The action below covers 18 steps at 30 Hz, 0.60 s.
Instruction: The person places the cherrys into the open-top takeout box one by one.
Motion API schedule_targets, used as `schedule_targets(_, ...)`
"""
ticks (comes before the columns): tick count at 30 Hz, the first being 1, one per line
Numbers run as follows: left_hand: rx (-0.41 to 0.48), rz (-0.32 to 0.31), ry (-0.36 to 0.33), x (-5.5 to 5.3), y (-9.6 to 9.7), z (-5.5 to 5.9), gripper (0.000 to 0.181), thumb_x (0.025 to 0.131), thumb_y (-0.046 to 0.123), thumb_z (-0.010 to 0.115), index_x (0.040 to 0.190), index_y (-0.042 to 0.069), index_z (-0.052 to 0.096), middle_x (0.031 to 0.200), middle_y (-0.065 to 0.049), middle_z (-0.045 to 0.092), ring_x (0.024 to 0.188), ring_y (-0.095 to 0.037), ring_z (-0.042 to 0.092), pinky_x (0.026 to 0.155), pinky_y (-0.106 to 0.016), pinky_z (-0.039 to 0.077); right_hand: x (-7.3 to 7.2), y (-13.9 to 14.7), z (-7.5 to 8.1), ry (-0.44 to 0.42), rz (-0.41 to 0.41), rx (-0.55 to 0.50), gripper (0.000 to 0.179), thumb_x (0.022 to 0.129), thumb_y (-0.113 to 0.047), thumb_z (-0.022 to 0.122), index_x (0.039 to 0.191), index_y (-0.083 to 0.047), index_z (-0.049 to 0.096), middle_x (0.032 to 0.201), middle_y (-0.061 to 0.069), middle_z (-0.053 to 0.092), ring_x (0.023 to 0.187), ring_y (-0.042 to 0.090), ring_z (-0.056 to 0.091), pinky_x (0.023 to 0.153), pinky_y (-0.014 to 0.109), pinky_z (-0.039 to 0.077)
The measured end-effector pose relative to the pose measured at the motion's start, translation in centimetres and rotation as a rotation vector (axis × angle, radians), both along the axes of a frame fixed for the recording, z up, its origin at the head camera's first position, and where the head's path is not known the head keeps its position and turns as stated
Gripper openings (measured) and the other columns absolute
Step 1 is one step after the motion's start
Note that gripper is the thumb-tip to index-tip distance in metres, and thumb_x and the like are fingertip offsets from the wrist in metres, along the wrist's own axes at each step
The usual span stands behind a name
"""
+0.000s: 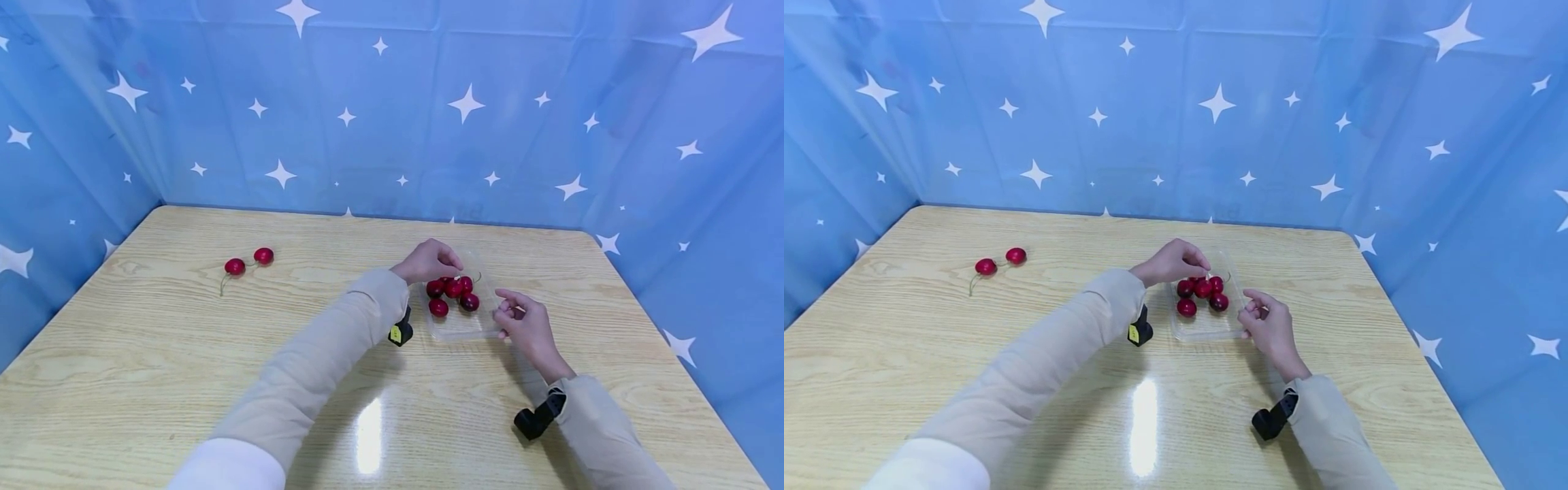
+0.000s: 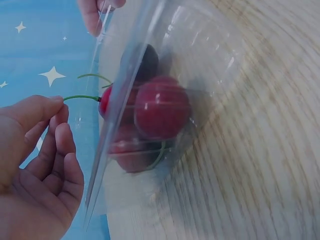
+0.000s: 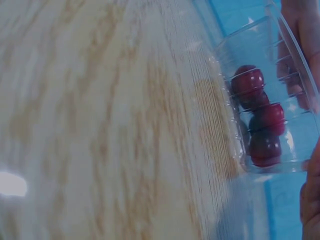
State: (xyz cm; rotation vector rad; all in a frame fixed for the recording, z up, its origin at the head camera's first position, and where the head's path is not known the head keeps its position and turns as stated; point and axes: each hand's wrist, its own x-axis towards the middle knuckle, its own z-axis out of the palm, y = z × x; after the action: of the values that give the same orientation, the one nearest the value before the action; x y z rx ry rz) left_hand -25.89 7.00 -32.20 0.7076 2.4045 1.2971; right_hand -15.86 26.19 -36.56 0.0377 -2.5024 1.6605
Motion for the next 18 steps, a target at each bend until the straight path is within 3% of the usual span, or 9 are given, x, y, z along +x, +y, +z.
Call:
schedule_targets(12,0.006,0.004,0.038,0.46,0.34,-0.38,0.009,0.083,0.011,0.062,0.089,0.007,0.067,0.086,-0.001,0.064,0.077,-0.010,0.056,0.071,-0.019,0.044,-0.08,0.10,-0.19,-0.006,-0.004,0.009,0.038,0.080,0.008,0.053,0.117,0.013,0.048,0.077,0.007,0.047,0.054,0.003,0.049,0.044,0.021,0.046)
schedule_targets(18,0.035,0.015,0.066,0.22,0.33,-0.92,0.015,0.084,0.012,0.061,0.096,0.004,0.066,0.088,-0.001,0.063,0.079,-0.011,0.055,0.071,-0.020,0.044,-0.11,0.09,-0.18,-0.002,-0.005,0.005,0.038,0.080,0.008,0.054,0.117,0.014,0.048,0.077,0.007,0.048,0.055,0.001,0.048,0.044,0.021,0.046)
